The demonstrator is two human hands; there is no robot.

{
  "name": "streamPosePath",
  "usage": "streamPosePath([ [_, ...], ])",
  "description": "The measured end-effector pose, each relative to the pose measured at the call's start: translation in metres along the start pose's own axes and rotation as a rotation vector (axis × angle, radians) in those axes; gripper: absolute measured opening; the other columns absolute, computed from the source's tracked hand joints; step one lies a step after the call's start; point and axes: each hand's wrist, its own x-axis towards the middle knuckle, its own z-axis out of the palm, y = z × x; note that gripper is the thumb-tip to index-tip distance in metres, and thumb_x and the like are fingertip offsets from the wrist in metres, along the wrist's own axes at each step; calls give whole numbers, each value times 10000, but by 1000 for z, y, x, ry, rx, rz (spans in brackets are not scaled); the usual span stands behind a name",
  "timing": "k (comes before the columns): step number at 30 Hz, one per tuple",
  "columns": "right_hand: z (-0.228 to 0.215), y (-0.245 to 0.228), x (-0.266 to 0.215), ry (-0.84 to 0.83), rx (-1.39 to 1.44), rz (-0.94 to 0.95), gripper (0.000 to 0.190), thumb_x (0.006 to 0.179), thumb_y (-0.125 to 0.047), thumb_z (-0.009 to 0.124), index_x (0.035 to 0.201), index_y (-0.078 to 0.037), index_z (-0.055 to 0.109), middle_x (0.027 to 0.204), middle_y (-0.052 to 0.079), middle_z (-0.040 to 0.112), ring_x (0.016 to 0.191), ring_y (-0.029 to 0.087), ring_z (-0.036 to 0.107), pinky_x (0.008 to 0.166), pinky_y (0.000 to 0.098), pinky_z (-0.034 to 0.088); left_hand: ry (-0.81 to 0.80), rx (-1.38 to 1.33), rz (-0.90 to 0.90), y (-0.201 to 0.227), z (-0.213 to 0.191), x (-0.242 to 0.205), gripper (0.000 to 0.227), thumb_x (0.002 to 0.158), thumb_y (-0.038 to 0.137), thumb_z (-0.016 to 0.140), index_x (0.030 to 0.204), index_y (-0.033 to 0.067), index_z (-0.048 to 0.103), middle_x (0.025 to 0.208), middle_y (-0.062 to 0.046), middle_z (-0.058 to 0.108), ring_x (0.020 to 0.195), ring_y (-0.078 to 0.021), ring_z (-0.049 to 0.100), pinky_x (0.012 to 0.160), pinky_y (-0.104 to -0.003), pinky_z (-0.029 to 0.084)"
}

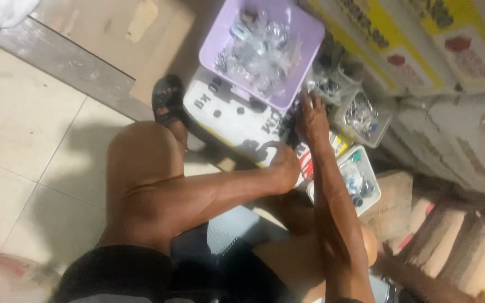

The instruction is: The person sits on a low stool and sorts small metal hardware items, such as screws and bolts, from a purple container into a white tray. They pick up individual pieces and place them into the tray, occasionally using a pair of red scissors that are resting on the tray.

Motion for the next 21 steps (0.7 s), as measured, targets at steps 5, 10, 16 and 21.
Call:
streamPosePath([
  [5, 39, 27, 11, 48, 220, 77, 277, 967, -179, 599, 1242, -148, 600, 1240, 183, 551, 1126, 496, 607, 900, 600, 544, -275, -27, 22, -24, -30, 31, 228, 935, 104, 583, 903, 40, 799, 836, -164, 736, 909, -419, 683, 843, -775, 446],
  [10, 69, 45, 12, 69, 151, 87, 195, 968, -224, 582, 1114, -133, 674, 1106, 164, 617, 993, 476, 684, 780, 566, 583, -656, -118, 123, -16, -32, 48, 269, 958, 106, 530, 924, 76, 795, 846, -146, 751, 897, -420, 685, 753, -799, 467],
  [16, 44, 39, -15, -15, 108, 149, 197, 927, -335, 662, 1103, -247, 681, 1109, 68, 638, 1052, 369, 694, 837, 507, 602, -682, -191, 201, -12, -2, 65, 211, 894, 73, 584, 878, 59, 794, 828, -186, 743, 815, -408, 677, 639, -678, 494],
  [21, 8, 38, -36, 261, 582, 162, 210, 891, -158, 710, 1100, -142, 727, 951, 171, 690, 894, 390, 704, 734, 516, 543, -574, -682, -228, -37, 19, 75, 220, 811, 167, 623, 842, 58, 811, 791, -169, 765, 827, -387, 782, 616, -553, 621],
])
